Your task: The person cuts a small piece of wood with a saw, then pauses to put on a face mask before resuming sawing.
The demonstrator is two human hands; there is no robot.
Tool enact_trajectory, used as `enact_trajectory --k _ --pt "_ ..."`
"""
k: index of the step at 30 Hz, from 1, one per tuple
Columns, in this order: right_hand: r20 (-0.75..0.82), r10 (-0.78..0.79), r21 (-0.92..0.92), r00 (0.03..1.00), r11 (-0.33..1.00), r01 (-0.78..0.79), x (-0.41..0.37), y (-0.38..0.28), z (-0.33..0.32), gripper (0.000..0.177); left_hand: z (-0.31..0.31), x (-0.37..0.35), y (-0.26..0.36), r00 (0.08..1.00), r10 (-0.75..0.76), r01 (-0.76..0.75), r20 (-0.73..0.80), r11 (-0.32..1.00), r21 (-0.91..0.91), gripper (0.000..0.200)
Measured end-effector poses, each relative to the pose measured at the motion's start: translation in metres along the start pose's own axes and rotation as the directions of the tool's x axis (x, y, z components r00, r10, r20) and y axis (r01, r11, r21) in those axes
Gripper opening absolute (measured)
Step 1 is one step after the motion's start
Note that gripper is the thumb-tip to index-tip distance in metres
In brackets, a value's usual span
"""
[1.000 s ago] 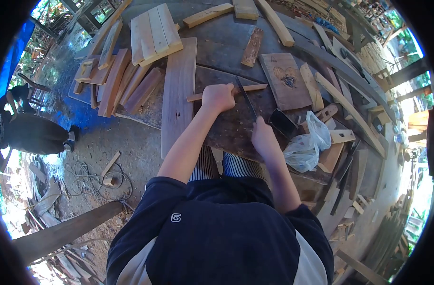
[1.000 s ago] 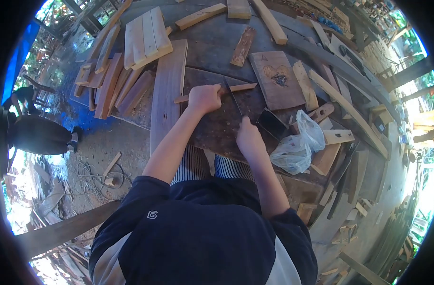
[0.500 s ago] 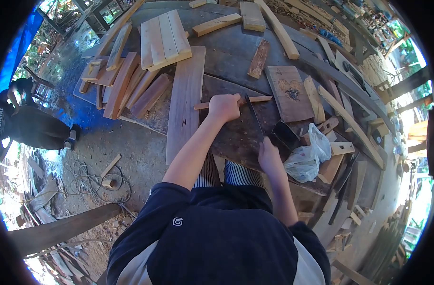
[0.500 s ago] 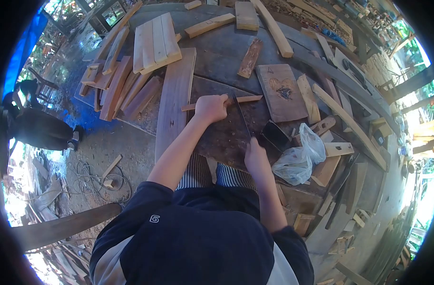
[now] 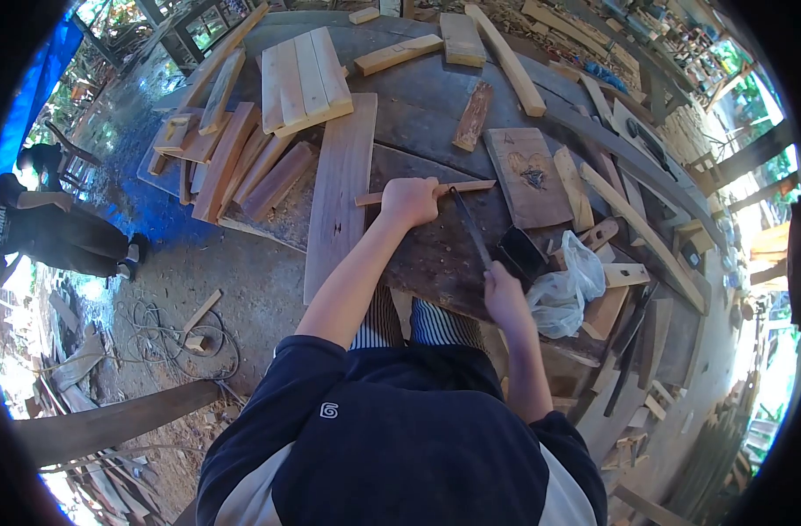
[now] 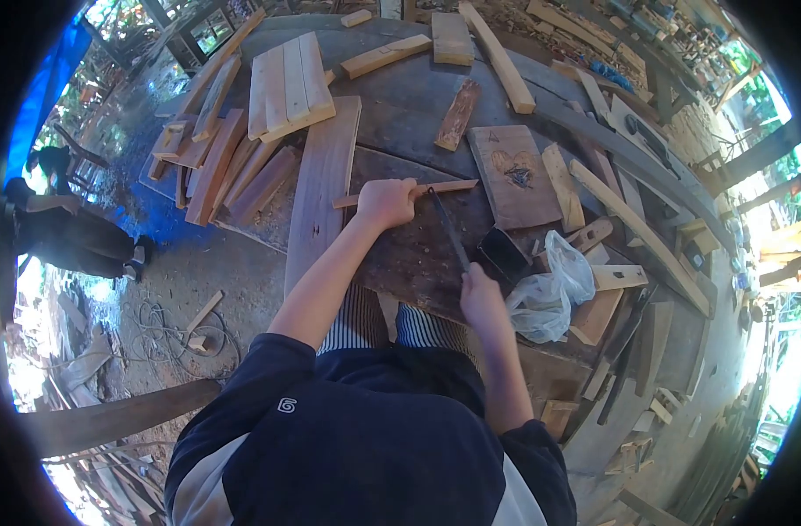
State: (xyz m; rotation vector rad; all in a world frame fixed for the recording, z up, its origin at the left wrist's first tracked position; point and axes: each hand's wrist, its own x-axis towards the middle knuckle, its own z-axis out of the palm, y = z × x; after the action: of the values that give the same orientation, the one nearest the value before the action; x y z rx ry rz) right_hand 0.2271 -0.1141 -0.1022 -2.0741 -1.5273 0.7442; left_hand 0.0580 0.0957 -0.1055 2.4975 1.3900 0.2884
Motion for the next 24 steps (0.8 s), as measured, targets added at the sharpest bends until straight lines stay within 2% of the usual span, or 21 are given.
enact_trajectory --k 2,5,9,12,16,18,20,24 --pt "0.016 0.014 0.017 1.000 1.000 -0.014 -0.003 -0.013 0.011 0.017 0.000 0.000 -0.001 1.000 -0.003 0.003 -0.006 1.000 0.005 0.025" --pt "-0.077 -0.029 0.048 0.997 0.998 0.033 0.008 -0.015 0.026 0.017 -0.001 0.001 -0.002 1.000 -0.006 0.006 0.000 1.000 0.001 0.026" --pt "0.003 0.054 -0.150 0.999 0.987 -0.053 0.057 -0.042 0.021 0.020 0.002 0.002 -0.003 1.000 0.007 -0.007 -0.007 1.000 0.009 0.027" --pt "-0.020 0.048 -0.241 0.999 0.969 -0.051 0.085 -0.066 0.030 0.021 0.000 0.003 -0.001 1.000 -0.006 0.006 0.015 1.000 0.014 0.029" --pt "-0.017 0.028 -0.224 0.999 0.974 -0.031 0.089 -0.060 0.033 0.021 -0.003 0.004 0.000 0.997 -0.043 0.042 0.065 0.999 0.026 0.031" --pt "-0.058 -0.085 -0.114 0.995 0.990 0.078 0.084 -0.032 0.036 0.021 -0.006 0.002 0.003 0.996 -0.060 0.059 0.069 0.998 0.015 0.032" --pt "-0.052 -0.086 -0.035 0.995 0.996 0.084 0.053 -0.023 0.028 0.019 -0.010 0.003 0.003 0.995 -0.074 0.073 0.074 0.997 0.009 0.032" --pt "-0.030 -0.019 -0.006 0.999 1.000 0.019 0.005 -0.012 0.019 0.018 -0.011 0.007 0.004 0.990 -0.081 0.082 0.115 0.997 0.002 0.033"
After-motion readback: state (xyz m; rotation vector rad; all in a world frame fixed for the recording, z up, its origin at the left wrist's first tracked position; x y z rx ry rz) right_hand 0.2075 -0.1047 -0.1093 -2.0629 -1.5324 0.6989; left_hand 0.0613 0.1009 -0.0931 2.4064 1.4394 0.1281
